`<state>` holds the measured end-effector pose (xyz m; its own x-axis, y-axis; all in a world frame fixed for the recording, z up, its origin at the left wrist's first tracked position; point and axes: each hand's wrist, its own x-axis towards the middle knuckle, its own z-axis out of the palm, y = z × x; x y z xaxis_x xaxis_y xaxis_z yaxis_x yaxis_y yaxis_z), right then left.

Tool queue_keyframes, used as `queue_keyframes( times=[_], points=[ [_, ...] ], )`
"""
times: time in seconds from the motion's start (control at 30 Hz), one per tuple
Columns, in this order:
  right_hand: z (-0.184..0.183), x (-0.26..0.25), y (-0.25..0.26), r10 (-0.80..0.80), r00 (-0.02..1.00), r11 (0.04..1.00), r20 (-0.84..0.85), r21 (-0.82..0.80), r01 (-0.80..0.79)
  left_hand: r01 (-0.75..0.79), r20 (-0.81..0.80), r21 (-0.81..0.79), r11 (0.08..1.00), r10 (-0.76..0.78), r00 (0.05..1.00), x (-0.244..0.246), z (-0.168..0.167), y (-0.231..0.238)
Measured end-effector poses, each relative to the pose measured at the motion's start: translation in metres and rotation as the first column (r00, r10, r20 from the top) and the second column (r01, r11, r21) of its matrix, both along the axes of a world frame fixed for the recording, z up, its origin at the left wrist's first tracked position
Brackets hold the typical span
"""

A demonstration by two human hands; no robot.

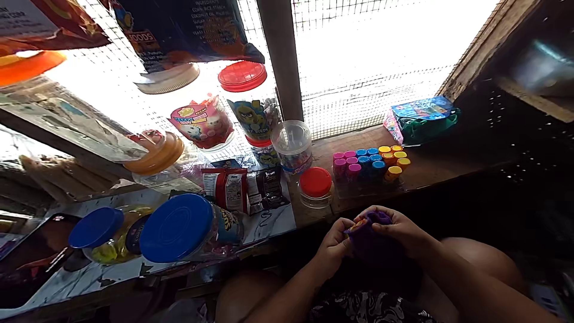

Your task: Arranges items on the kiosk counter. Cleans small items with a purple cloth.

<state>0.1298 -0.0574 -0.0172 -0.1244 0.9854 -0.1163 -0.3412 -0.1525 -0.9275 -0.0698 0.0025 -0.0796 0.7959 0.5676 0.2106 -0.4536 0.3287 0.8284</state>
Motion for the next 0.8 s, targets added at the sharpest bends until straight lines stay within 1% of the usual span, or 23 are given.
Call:
queue_keyframes(
  times=[0.07,0.13,0.27,0.37,0.43,0.53,0.63,0.7,0.8],
  points=[
    [-0.0012,0.0002,0.0007,0.007,0.999,0.999,0.036,0.032,-0.009,-0.033,-0.006,0.057,0.998,0.033,0.999,0.0007,-0.0008,-0.0003],
    [-0.0032,-0.0014,0.0014,-0.007,0.997,0.998,0.072,0.055,0.003,-0.091,-0.035,0.153,0.984,0.097,0.995,0.0012,-0.0016,-0.0007],
    [-0.0015,-0.0060,0.0011,-0.093,0.990,0.996,0.109,0.022,0.092,-0.157,-0.079,0.360,0.920,0.198,0.977,0.0019,-0.0040,-0.0007],
    [0.0015,-0.0082,0.0018,-0.154,0.977,0.988,0.147,0.001,0.156,-0.153,-0.062,0.403,0.902,0.194,0.979,0.0025,-0.0046,-0.0009],
    [0.0013,-0.0081,0.0027,-0.165,0.973,0.986,0.164,0.004,0.166,-0.137,-0.044,0.377,0.916,0.166,0.985,0.0031,-0.0051,-0.0009],
    [0.0020,-0.0081,0.0022,-0.163,0.976,0.986,0.147,-0.018,0.167,-0.080,-0.043,0.257,0.963,0.095,0.995,0.0028,-0.0049,-0.0015],
    [0.0025,-0.0084,0.0003,-0.149,0.986,0.988,0.071,-0.040,0.152,-0.020,-0.046,0.103,0.994,0.025,0.999,0.0001,-0.0005,-0.0015],
    [-0.0014,-0.0051,-0.0005,-0.093,0.996,0.996,0.013,-0.004,0.093,-0.009,-0.026,0.028,1.000,0.009,1.000,-0.0007,0.0020,-0.0008],
    [-0.0027,-0.0028,-0.0004,-0.035,0.999,0.999,0.004,0.031,0.035,-0.004,-0.009,0.021,1.000,0.004,1.000,-0.0010,0.0008,0.0001]
  ],
)
